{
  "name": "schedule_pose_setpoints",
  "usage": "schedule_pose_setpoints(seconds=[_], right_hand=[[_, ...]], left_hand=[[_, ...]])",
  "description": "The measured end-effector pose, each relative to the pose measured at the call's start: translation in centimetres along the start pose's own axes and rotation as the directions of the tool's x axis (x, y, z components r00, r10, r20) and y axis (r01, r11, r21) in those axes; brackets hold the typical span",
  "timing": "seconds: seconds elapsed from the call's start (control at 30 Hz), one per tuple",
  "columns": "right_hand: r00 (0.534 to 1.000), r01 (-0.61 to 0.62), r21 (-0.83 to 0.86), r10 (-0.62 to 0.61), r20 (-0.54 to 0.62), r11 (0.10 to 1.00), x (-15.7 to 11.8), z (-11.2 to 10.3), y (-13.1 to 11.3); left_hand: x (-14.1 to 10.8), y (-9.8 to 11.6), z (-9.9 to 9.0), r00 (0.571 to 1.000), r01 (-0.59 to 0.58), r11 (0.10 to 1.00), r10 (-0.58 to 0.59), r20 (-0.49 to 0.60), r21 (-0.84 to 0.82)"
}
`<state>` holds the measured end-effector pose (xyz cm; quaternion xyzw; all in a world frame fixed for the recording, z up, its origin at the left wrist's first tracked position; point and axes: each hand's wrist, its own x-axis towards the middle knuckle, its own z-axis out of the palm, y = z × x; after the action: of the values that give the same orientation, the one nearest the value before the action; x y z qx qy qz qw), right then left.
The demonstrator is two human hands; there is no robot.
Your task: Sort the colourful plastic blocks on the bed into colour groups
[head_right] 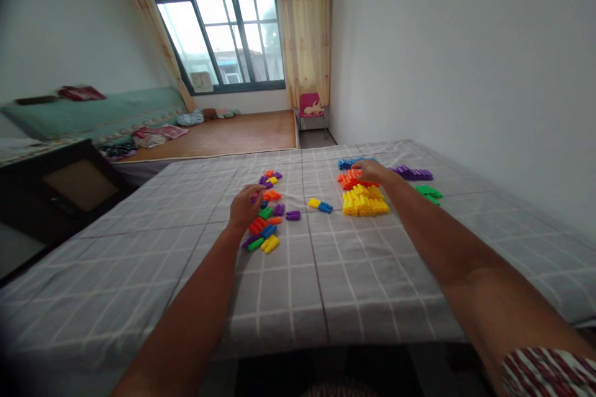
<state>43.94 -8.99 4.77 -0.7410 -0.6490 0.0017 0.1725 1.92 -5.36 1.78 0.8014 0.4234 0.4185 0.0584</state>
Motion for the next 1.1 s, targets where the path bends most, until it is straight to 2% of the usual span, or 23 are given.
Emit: schedule_pose_setpoints(seconds=[0.1, 0.2, 0.3, 0.37, 0.4, 0.47, 0.57, 0.73, 0.9, 1.0, 1.1], right_hand=[[0.998, 0.059, -0.022, -0.059, 0.009, 0.998, 0.2, -0.4, -2.3], [0.976, 0.216, -0.008, -0.216, 0.011, 0.976, -0.3, 0.5, -7.4], [0.898, 0.42, 0.08, -0.427, 0.104, 0.904, -1.5, 2.8, -13.9], [0.855, 0.488, 0.13, -0.503, 0.129, 0.863, -2.1, 4.8, -17.6], [0.851, 0.494, 0.147, -0.511, 0.122, 0.857, -2.2, 5.8, -19.2], [0.878, 0.454, 0.175, -0.472, 0.08, 0.874, -1.7, 7.6, -21.5], [0.923, 0.364, 0.198, -0.38, 0.051, 0.91, -0.4, 9.6, -23.2], [0.899, 0.374, 0.253, -0.416, 0.139, 0.892, 1.0, 10.1, -23.0], [0.91, 0.402, 0.253, -0.414, -0.005, 0.88, -0.3, 7.6, -20.7], [0.915, 0.402, 0.264, -0.393, -0.089, 0.876, -1.2, 4.9, -17.1], [0.959, 0.277, 0.246, -0.252, -0.13, 0.929, -1.6, 1.6, -11.2]], left_hand=[[0.4, -1.5, -0.4, 0.98, 0.166, 0.986, -0.165, -0.114, -0.004], [0.5, -3.1, -0.5, 0.929, 0.332, 0.943, -0.333, -0.164, -0.035], [0.3, -4.2, -0.5, 0.888, 0.427, 0.901, -0.433, -0.153, -0.075], [0.2, -4.5, -0.4, 0.873, 0.455, 0.884, -0.467, -0.142, -0.109], [0.1, -4.6, -0.3, 0.868, 0.465, 0.877, -0.479, -0.133, -0.125], [0.0, -4.7, -0.1, 0.863, 0.48, 0.865, -0.496, -0.101, -0.148], [-0.1, -4.6, 0.1, 0.874, 0.473, 0.87, -0.483, -0.056, -0.14], [0.0, -4.2, 0.1, 0.893, 0.444, 0.89, -0.449, -0.034, -0.108], [0.1, -4.2, 0.1, 0.899, 0.436, 0.898, -0.438, -0.028, -0.064], [0.1, -4.4, 0.2, 0.909, 0.415, 0.909, -0.416, -0.017, -0.027], [0.1, -4.6, 0.3, 0.926, 0.377, 0.926, -0.377, 0.0, 0.005]])
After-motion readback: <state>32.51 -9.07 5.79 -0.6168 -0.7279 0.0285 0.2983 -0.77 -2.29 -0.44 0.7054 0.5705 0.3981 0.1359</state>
